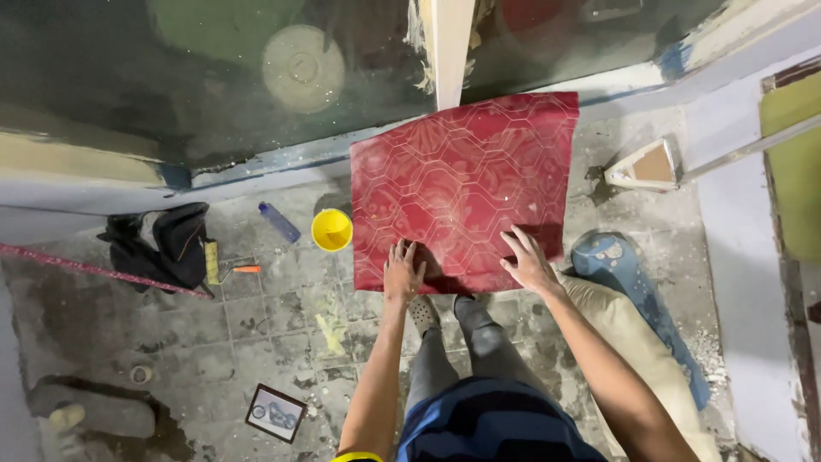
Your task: The person folds and moves mats, pillows, and cushions off the floor, then picks up and organizes trash, tape, paint containers, and tools by hand.
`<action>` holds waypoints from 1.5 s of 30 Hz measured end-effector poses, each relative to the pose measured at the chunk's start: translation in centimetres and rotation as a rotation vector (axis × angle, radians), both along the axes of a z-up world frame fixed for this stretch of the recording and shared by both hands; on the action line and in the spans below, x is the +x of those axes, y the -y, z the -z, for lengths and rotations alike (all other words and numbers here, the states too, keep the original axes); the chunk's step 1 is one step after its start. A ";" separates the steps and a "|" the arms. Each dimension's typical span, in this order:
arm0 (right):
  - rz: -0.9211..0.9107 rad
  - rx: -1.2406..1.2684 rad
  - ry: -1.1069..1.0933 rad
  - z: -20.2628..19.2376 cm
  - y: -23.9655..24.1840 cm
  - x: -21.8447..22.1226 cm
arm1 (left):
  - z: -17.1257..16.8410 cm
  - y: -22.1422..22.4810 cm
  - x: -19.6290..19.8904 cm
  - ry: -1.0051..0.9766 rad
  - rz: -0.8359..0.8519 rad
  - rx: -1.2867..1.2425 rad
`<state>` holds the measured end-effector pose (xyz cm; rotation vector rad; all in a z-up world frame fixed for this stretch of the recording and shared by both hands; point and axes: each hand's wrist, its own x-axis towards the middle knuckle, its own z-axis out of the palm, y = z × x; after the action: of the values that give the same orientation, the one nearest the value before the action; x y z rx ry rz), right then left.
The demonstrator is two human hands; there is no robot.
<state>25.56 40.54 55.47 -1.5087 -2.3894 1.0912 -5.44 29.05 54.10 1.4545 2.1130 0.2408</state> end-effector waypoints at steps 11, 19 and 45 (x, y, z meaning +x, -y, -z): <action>0.179 0.155 -0.040 -9.7 6.4 -0.1 | -8.1 3.1 -0.5 0.102 0.050 0.324; 0.344 0.314 -0.039 -16.2 13.1 3.2 | -15.7 4.0 -0.1 0.226 0.133 0.459; 0.846 0.496 0.082 -17.5 42.4 37.8 | -16.7 14.2 31.7 0.244 0.548 0.499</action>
<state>63.31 -1.83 72.96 -2.0315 -1.5526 0.2329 26.29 14.82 70.84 2.1011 1.4439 0.7223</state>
